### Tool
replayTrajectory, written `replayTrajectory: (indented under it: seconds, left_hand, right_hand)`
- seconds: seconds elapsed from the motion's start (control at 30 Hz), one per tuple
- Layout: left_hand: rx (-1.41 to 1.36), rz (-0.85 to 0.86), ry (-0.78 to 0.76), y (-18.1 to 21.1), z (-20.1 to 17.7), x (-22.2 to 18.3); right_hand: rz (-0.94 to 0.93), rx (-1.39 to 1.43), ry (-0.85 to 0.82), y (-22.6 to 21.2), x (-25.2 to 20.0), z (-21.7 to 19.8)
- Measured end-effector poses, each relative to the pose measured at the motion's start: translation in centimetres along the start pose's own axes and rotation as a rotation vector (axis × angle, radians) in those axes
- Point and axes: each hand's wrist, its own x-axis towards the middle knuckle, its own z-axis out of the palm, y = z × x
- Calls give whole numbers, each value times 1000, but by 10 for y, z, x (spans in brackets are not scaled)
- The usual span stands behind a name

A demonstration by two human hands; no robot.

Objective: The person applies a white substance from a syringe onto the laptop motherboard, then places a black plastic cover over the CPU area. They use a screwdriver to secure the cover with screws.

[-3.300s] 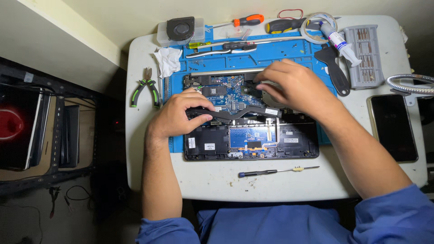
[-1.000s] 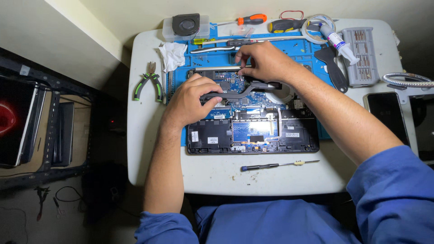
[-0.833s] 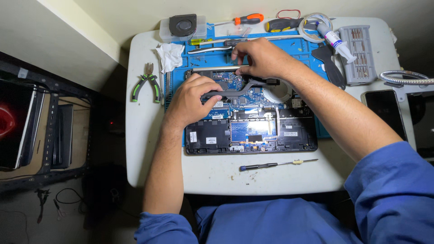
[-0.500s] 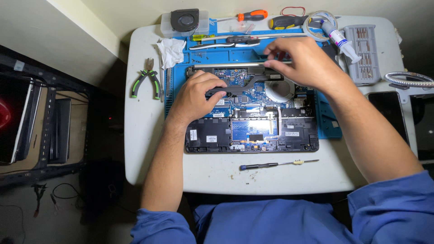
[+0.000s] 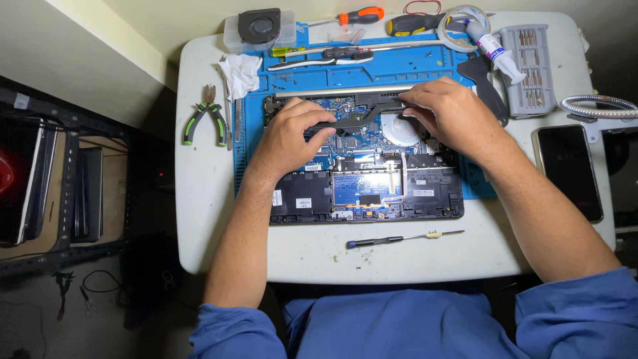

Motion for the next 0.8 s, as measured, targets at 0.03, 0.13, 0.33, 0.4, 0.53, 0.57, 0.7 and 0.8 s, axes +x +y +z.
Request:
replayTrajectory:
  seconds: [0.03, 0.13, 0.33, 0.4, 0.53, 0.57, 0.7, 0.8]
  left_hand:
    - [-10, 2, -6, 0, -1, -1]
    - [-24, 8, -16, 1, -4, -2]
    - [-110, 4, -40, 20, -32, -9]
    - [-119, -3, 3, 19, -52, -15]
    - [36, -151, 252, 1, -72, -28]
    - [41, -159, 258, -2, -75, -30]
    - [117, -255, 85, -8, -76, -34]
    - [78, -324, 3, -7, -65, -30]
  right_hand:
    - [-13, -24, 3, 2, -1, 3]
    - [-29, -50, -5, -7, 2, 1]
    - [13, 2, 10, -7, -4, 6]
    - [16, -8, 22, 6, -13, 9]
    - [-62, -62, -11, 34, -25, 12]
    - [-72, -57, -13, 35, -27, 11]
    - [-45, -102, 6, 44, -36, 13]
    - [-43, -121, 10, 48, -39, 16]
